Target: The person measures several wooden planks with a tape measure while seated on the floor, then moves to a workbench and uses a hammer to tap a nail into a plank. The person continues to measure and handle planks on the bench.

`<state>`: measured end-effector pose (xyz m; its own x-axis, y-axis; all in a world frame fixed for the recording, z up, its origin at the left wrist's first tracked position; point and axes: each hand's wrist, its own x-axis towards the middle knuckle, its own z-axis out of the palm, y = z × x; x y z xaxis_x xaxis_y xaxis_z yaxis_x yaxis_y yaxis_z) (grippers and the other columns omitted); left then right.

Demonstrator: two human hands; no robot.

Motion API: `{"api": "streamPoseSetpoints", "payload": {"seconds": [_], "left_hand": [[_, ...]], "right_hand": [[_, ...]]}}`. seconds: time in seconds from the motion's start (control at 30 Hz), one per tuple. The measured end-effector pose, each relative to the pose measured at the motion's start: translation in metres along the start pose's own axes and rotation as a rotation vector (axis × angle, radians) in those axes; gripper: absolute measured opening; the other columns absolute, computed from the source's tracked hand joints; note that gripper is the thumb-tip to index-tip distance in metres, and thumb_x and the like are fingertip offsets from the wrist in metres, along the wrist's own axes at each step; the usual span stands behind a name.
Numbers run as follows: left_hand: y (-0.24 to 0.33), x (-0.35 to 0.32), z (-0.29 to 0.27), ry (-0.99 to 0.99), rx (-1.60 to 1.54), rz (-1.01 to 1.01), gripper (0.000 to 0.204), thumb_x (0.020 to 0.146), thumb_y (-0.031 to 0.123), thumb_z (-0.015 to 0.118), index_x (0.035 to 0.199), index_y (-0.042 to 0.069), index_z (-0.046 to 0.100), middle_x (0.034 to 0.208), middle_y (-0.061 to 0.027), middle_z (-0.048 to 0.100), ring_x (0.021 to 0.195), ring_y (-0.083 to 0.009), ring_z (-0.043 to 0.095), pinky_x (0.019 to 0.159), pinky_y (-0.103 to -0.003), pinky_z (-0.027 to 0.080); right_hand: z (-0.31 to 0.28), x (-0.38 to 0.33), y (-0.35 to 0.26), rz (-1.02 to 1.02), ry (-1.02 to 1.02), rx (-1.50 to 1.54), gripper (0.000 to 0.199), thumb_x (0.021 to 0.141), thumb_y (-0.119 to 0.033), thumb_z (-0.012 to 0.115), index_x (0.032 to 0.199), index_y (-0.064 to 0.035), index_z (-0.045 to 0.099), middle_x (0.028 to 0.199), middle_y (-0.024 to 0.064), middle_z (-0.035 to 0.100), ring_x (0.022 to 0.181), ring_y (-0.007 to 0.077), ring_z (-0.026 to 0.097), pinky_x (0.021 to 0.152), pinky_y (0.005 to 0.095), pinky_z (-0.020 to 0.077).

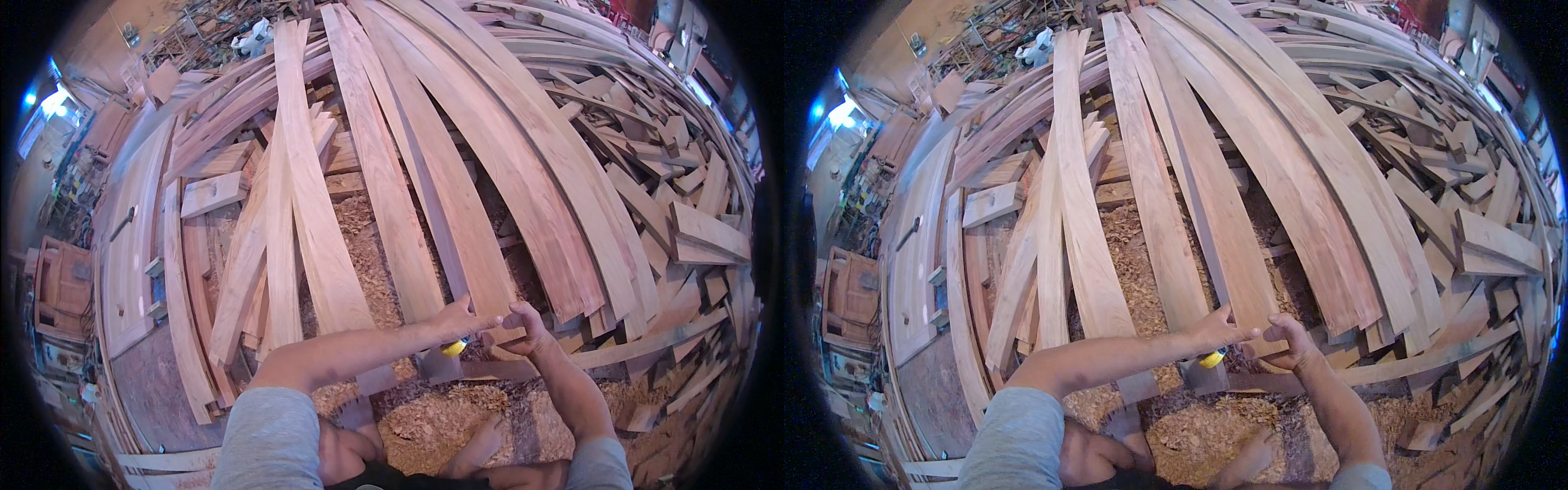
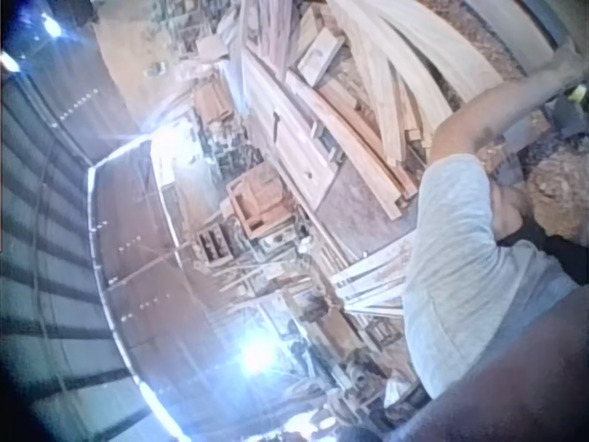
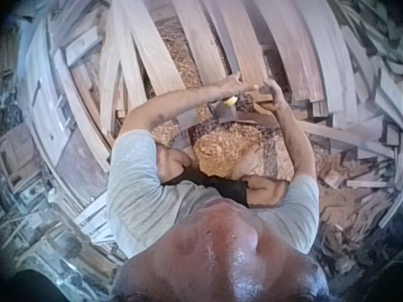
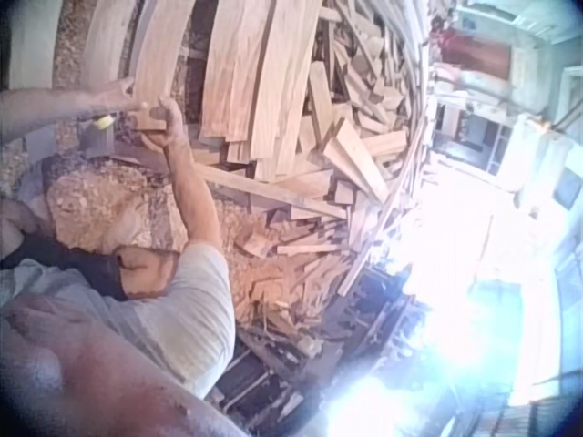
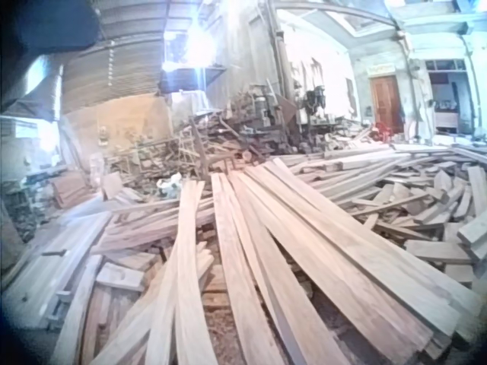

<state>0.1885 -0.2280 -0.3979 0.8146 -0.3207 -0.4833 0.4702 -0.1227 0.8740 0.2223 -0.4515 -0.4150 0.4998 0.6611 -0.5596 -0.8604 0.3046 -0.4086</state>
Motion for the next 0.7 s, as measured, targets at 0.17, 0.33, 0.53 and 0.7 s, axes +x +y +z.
{"api": "streamPoseSetpoints", "payload": {"seconds": [0.17, 0.33, 0.53, 0.7], "left_hand": [[0.008, -0.004, -0.004, -0.059, -0.008, -0.014, 0.117, 0.08, 0.057, 0.088, 0.157, -0.004, 0.025, 0.137, -0.0242, 0.059, 0.123, -0.0304, 0.063, 0.104, -0.041, 0.053], [0.011, -0.009, -0.006, -0.064, 0.056, -0.042, 0.117, 0.078, 0.059, 0.088, 0.156, -0.003, 0.028, 0.14, -0.0248, 0.057, 0.128, -0.0312, 0.06, 0.107, -0.042, 0.051], [0.006, -0.007, -0.006, -0.092, 0.108, -0.018, 0.114, 0.077, 0.063, 0.086, 0.154, -0.003, 0.035, 0.136, -0.0231, 0.061, 0.124, -0.0307, 0.062, 0.105, -0.042, 0.052], [-0.004, -0.007, -0.015, -0.135, 0.154, -0.047, 0.105, 0.08, 0.065, 0.083, 0.15, -0.004, 0.044, 0.126, -0.0203, 0.066, 0.117, -0.0282, 0.064, 0.1, -0.039, 0.053]], "right_hand": [[0.005, -0.002, -0.002, -0.001, -0.064, -0.056, 0.073, 0.086, -0.041, 0.072, 0.144, -0.0027, 0.05, 0.127, 0.0203, 0.065, 0.109, 0.0365, 0.067, 0.093, 0.0529, 0.0544], [0.004, -0.001, -0.001, 0.034, -0.149, -0.051, 0.075, 0.087, -0.043, 0.071, 0.145, -0.0014, 0.049, 0.128, 0.0205, 0.065, 0.11, 0.0361, 0.067, 0.094, 0.0519, 0.0545], [0.001, 0.006, 0.005, 0.031, -0.158, -0.01, 0.075, 0.089, -0.044, 0.069, 0.147, -0.0028, 0.046, 0.132, 0.0199, 0.062, 0.114, 0.0346, 0.065, 0.096, 0.0517, 0.0539], [0.002, 0.007, 0.008, 0.007, -0.192, 0.004, 0.072, 0.091, -0.043, 0.069, 0.147, -0.0036, 0.046, 0.132, 0.0191, 0.063, 0.114, 0.0329, 0.066, 0.097, 0.0502, 0.054]]}}
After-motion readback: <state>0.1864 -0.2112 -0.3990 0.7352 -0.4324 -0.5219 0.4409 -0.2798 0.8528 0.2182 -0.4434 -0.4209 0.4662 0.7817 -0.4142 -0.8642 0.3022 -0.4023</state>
